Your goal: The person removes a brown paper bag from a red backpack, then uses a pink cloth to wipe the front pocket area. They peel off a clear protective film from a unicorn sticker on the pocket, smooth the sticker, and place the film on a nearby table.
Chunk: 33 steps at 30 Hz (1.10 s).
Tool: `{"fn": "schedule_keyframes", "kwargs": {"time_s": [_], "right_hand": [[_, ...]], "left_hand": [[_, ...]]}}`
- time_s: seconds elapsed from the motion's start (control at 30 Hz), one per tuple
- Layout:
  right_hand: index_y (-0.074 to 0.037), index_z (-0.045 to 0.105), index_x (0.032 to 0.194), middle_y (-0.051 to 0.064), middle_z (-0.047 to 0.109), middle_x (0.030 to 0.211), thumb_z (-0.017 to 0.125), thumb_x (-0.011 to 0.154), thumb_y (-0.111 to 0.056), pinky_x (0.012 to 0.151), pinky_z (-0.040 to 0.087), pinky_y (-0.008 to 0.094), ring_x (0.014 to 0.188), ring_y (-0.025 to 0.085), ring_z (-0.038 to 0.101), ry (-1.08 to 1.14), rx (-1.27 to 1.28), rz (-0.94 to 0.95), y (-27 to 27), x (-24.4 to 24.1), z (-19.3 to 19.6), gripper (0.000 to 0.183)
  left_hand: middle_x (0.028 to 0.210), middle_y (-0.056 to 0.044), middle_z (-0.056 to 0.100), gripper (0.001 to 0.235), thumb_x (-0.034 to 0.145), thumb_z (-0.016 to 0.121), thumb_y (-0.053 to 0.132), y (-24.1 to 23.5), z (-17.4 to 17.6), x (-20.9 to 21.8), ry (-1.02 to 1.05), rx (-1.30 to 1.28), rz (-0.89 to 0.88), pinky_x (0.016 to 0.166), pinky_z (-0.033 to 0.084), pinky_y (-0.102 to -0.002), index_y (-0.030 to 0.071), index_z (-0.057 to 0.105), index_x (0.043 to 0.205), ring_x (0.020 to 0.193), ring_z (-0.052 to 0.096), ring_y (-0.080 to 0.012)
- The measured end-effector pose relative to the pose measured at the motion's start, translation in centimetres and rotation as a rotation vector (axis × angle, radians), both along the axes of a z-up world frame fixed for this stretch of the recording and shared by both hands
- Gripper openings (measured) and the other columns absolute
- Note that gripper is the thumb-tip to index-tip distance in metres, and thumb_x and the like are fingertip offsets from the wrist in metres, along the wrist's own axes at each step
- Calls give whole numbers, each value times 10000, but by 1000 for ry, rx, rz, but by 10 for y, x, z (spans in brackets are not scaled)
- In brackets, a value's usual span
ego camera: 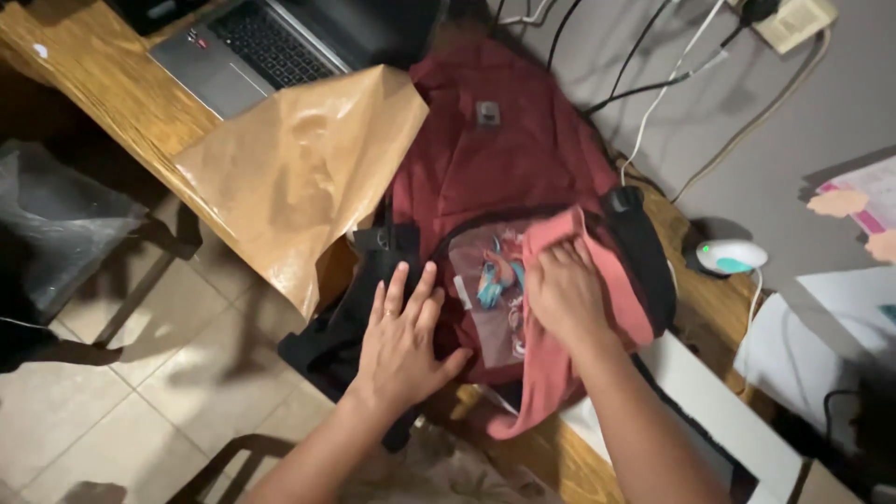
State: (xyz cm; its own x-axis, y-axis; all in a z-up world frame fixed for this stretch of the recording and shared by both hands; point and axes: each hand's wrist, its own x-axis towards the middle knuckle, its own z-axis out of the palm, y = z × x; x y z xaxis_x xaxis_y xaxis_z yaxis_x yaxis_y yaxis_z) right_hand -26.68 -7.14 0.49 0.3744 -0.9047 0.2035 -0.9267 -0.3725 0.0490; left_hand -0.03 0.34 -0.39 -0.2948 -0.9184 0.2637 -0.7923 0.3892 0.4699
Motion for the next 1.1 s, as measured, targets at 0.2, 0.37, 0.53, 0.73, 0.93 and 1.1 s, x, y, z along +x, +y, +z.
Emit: {"fn": "schedule_keyframes", "kwargs": {"time_s": [0.2, 0.37, 0.53, 0.73, 0.93, 1.1], "right_hand": [[-113, 646, 752, 93, 675, 819, 488, 867, -116, 809, 472, 471, 778, 324, 616, -74, 78, 171, -12, -2, -7, 196], [-107, 620, 740, 65, 691, 809, 485, 922, -166, 1087, 379, 514, 869, 292, 642, -138, 55, 163, -14, 28, 3, 234], [-119, 692, 760, 93, 739, 820, 528, 974, -267, 1190, 302, 517, 829, 297, 688, 49, -114, -10, -12, 8, 6, 308], [-193, 689, 908, 52, 750, 1007, 461, 946, -332, 1217, 285, 488, 1084, 232, 701, 177, -5, -49, 50, -47, -12, 270], [-134, 569, 667, 37, 667, 746, 543, 924, -193, 1188, 340, 469, 834, 251, 653, -18, 19, -14, 100, -37, 36, 265], [-78, 559, 724, 84, 614, 725, 550, 947, -98, 1125, 385, 496, 796, 302, 609, -213, -14, 32, 112, -41, 30, 223]], "left_hand": [[1652, -104, 366, 909, 663, 799, 637, -4, -1, 1, -2, 18, -3, 1181, 262, -602, 63, 612, 1341, 1534, 252, -411], [1652, -102, 364, 900, 672, 787, 628, -3, -2, -1, 16, 9, 4, 1181, 255, -612, 58, 603, 1342, 1536, 246, -415], [1658, -83, 361, 932, 664, 784, 666, -5, -4, -4, -19, 3, 34, 1189, 253, -588, 76, 600, 1362, 1544, 243, -387], [1688, -47, 305, 930, 731, 728, 704, -4, 5, -5, -79, 218, 52, 1236, 177, -602, 133, 524, 1435, 1565, 171, -386], [1654, -108, 341, 767, 738, 744, 605, -7, 15, -5, -98, -66, -30, 1146, 155, -746, 183, 599, 1362, 1541, 218, -409], [1477, -58, 576, 152, 938, 584, 199, -20, 31, -10, 7, -340, -510, 1106, 323, -635, 216, 684, 1052, 1445, 434, -360]]}}
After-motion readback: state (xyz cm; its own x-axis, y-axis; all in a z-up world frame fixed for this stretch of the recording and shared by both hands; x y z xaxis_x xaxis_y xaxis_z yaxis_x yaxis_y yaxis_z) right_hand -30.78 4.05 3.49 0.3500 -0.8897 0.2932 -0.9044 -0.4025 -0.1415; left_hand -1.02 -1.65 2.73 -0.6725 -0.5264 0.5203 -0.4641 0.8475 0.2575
